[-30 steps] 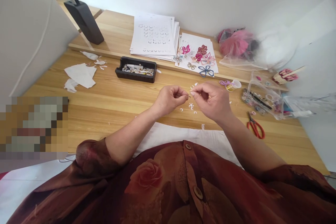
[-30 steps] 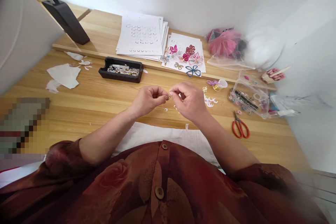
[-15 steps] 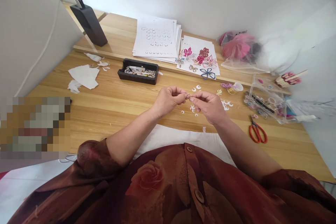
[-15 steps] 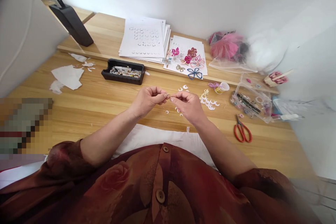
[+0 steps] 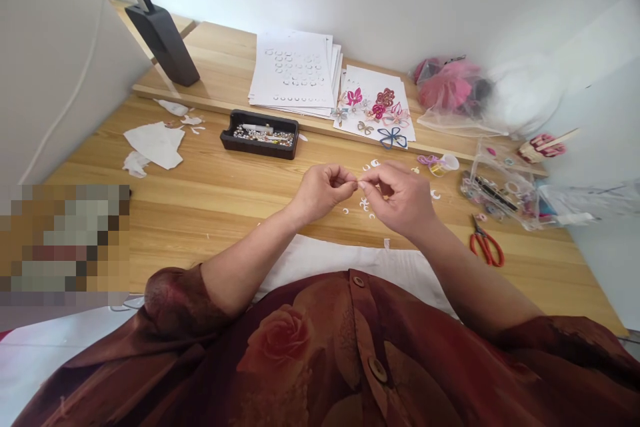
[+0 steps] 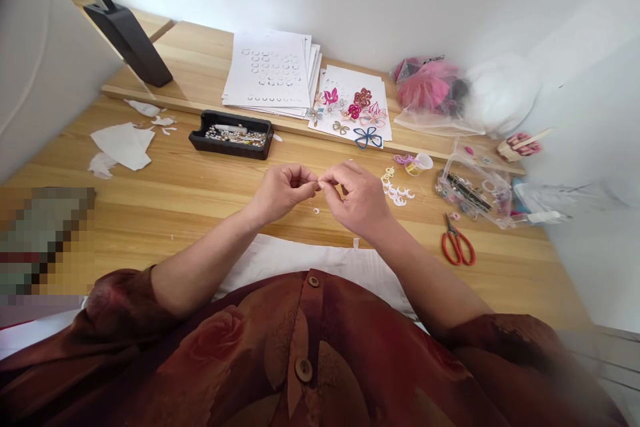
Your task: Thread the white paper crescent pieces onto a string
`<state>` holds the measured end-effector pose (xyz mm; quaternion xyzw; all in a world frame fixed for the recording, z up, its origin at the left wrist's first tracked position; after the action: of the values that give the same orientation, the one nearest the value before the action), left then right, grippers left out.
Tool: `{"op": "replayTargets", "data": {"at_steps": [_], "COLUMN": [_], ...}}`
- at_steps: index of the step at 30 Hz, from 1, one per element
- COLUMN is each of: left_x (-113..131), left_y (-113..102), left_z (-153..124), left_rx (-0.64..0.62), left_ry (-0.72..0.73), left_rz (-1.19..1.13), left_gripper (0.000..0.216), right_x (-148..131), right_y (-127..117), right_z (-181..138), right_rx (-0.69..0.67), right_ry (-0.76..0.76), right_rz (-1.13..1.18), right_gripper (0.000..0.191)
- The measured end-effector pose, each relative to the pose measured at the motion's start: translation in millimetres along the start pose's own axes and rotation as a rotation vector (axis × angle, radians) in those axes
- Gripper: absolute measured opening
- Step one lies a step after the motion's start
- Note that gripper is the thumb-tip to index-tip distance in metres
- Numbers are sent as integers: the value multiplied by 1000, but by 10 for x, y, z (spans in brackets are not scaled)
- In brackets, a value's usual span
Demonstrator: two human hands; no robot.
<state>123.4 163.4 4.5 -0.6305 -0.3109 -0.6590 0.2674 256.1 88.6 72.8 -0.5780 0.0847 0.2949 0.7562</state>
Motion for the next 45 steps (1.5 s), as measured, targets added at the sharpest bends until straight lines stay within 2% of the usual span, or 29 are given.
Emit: {"op": "replayTargets", "data": {"at_steps": [5,10,14,16,18,23,26,30,33,38,45], "left_x": [11,24,-15,-40,-52,-30,-8,7,-7,-15,5], "left_y": [23,13,-9,-30,-46,-52,-40,-14,15,33,14], "left_z": [-12,-12,5,12,17,17,8,-2,3,1,-18], "left_rx": [-96,-104,-61,-18,19,67,74,44,-21,-104,-111], "left_ry": [-13,-4,6,3,6,10,13,15,8,-4,-13], "left_rz": [-65,-168,-203,-203,-193,-123,-80,22,46,-23,-131], "left_gripper": [16,22,23,22,21,16,14,13,14,16,24], "right_x": [243,505,525,499,451,226,70,-9,45,300,543], "right_y": [-31,213,422,455,432,233,135,45,-17,-27,212], "right_z": [133,100,-31,-81,-108,-137,-133,-58,40,175,94], "right_rx": [-40,-115,-114,-86,-64,5,32,-14,-86,-203,-247], "right_ry": [189,449,604,597,530,281,132,42,77,263,481], "right_rz": [281,795,1062,1058,952,446,199,70,105,375,869], "right_gripper": [10,27,36,33,27,9,9,10,9,11,31]}}
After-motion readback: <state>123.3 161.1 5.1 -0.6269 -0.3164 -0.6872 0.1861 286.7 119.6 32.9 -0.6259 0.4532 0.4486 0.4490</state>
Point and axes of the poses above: each hand's wrist, its own z-axis towards the middle knuckle, its own y-axis out of the palm, x = y × z, the point moved 5 cm from there along z, towards the middle knuckle, and after that the axes turned 12 degrees about -x, right-handed, at the moved point
